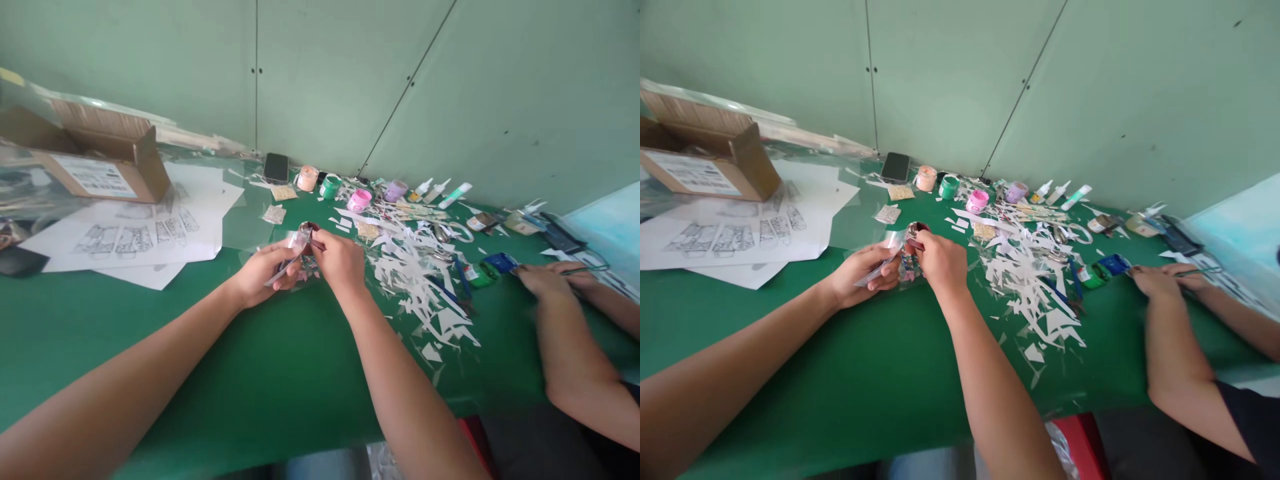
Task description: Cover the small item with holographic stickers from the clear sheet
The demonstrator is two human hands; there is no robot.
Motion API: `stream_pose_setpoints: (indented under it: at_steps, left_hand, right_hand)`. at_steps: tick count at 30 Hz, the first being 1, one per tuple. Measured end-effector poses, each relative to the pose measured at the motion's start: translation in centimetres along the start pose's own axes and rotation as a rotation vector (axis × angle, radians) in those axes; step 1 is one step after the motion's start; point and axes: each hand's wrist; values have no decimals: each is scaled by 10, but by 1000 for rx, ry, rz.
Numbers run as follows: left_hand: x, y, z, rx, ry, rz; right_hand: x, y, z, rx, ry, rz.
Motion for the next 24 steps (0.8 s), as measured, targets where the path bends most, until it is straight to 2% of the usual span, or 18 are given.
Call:
stream_pose_setpoints:
  at_steps: [6,9,16,24]
  left_hand:
    - [5,-1,-3,36,18,-30]
    - [7,-1,-5,78,33,-37]
    - [12,-3,-6,168,143,100]
    - [16,-5,-2,136,65,100]
  right_hand:
    - [7,-5,2,-131,35,128]
    - [8,-6,4,-165,48,149]
    - [4,-6,4,-121,57,140]
    - [3,-5,3,-60,50,170]
Point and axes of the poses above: each hand's wrist, its own y-axis towards the middle knuckle, its own x-axis out of the palm, z = x × y, and after that the axes turned 9 degrees about -x, right-handed
